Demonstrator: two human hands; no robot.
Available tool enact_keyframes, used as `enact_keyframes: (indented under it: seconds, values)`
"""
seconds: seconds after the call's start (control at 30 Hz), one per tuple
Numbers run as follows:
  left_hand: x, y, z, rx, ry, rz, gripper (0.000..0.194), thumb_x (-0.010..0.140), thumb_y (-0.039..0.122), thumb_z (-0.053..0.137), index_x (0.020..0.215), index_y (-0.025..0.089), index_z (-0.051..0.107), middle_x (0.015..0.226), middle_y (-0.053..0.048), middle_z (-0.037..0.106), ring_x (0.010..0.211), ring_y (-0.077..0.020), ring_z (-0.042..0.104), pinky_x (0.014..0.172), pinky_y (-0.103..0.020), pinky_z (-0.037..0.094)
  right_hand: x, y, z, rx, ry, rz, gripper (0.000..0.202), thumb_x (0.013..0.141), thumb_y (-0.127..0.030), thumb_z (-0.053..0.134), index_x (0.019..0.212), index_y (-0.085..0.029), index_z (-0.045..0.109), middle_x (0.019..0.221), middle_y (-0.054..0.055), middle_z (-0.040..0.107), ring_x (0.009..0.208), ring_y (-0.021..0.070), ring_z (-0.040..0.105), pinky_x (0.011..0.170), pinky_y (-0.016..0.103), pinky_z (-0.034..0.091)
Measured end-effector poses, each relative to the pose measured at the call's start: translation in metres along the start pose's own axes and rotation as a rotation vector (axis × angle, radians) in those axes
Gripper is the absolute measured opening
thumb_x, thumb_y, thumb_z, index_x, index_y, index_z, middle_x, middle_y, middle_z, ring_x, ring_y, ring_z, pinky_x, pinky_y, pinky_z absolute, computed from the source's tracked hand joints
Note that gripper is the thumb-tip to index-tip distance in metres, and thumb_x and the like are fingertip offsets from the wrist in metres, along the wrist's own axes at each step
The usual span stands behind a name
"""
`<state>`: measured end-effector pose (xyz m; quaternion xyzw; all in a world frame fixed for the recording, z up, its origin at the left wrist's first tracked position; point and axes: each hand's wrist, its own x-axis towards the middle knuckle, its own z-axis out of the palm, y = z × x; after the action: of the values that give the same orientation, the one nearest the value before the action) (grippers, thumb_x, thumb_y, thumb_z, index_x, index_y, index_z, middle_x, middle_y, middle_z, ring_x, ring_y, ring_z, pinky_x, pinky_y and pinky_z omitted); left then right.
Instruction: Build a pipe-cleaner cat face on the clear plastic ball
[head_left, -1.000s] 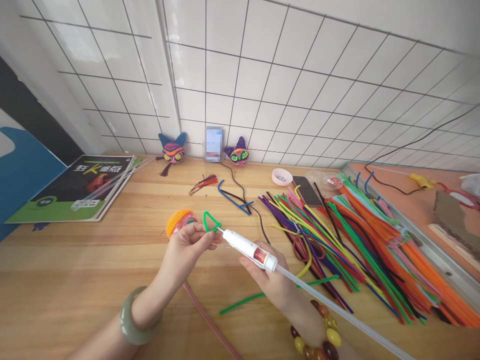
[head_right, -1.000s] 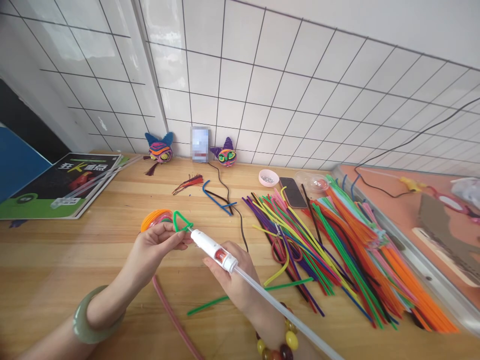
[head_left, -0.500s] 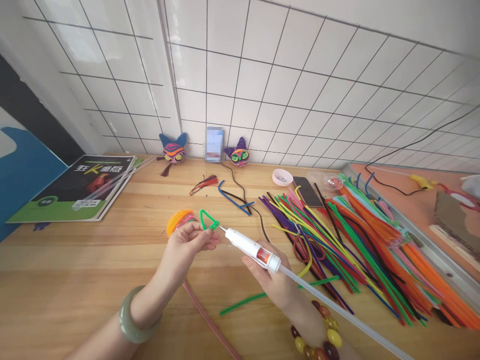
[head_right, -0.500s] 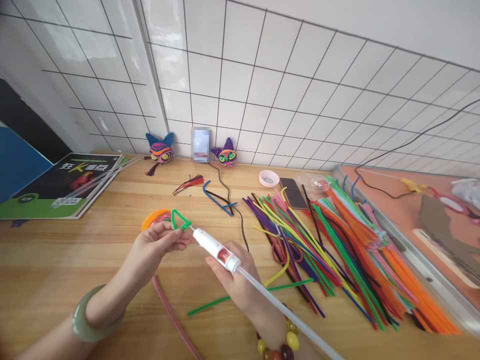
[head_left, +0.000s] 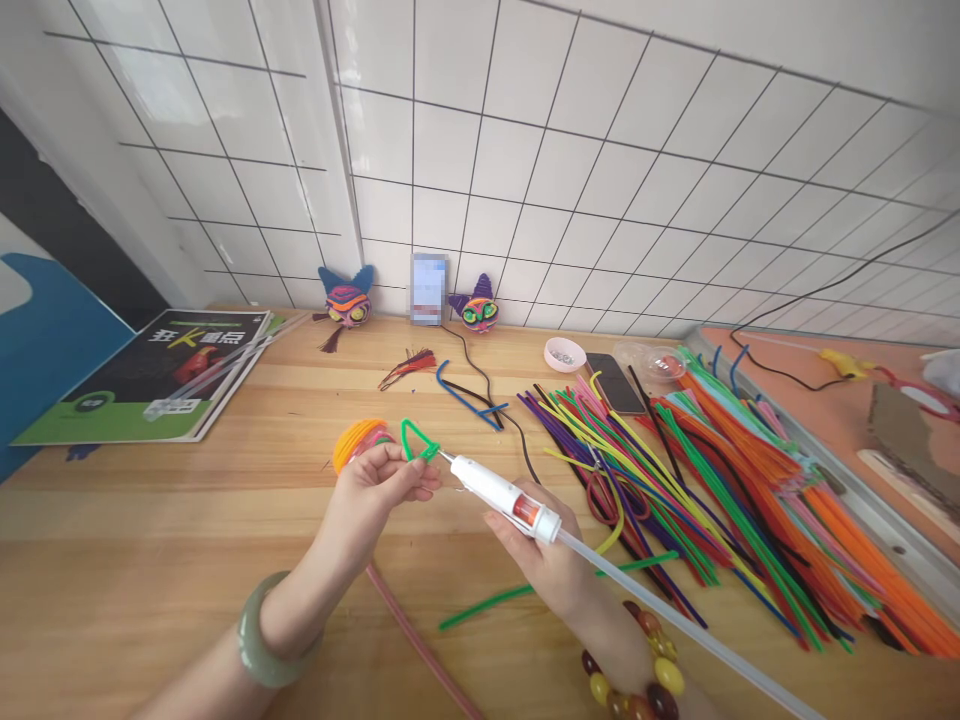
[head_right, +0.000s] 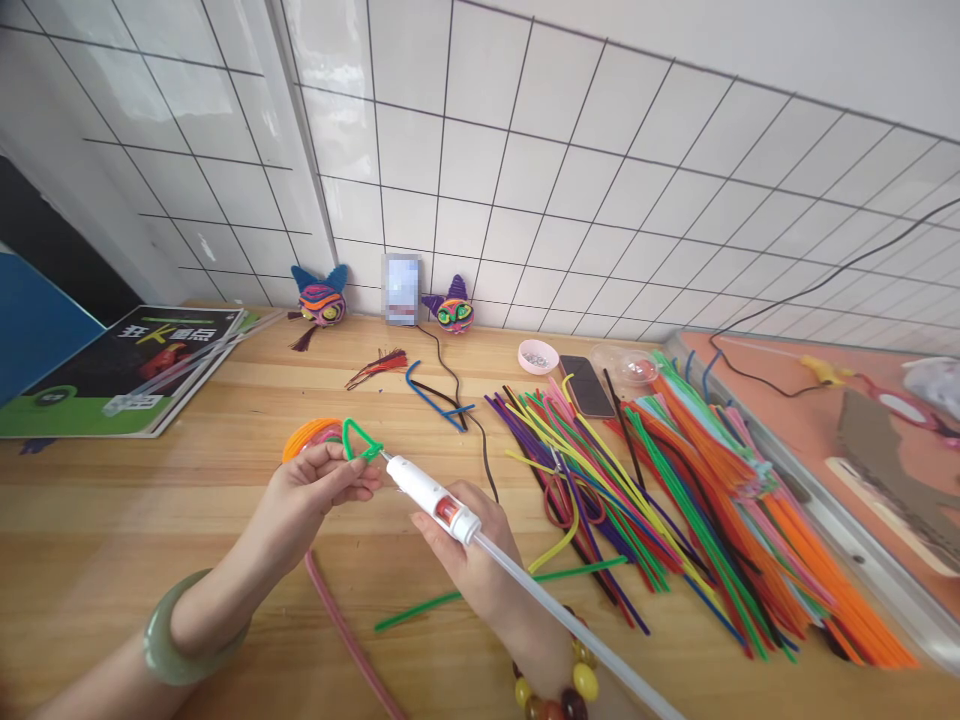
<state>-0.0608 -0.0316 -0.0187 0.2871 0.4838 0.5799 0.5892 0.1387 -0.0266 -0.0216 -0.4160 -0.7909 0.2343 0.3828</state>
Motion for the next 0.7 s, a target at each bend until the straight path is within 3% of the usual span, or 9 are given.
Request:
enact_keyframes:
  seconds: [0.7]
  values:
    - [-0.002, 0.0012, 0.0016, -0.006, -0.01, 0.006, 0.024, 0.063, 0.025, 0.076, 0.072, 0.014, 0.056, 0.07, -0.007, 0.074, 0.063, -0.0173, 0.068, 0.06, -0.026, 0.054, -0.0001, 0.0041, 0.0012, -0.027, 0.014, -0.023, 0.017, 0.085, -0.028, 0.054, 0.071, -0.019, 0.049, 0.059, -0.002, 0.049, 0.054, 0.012, 0.05, 0.052, 0.023, 0.043]
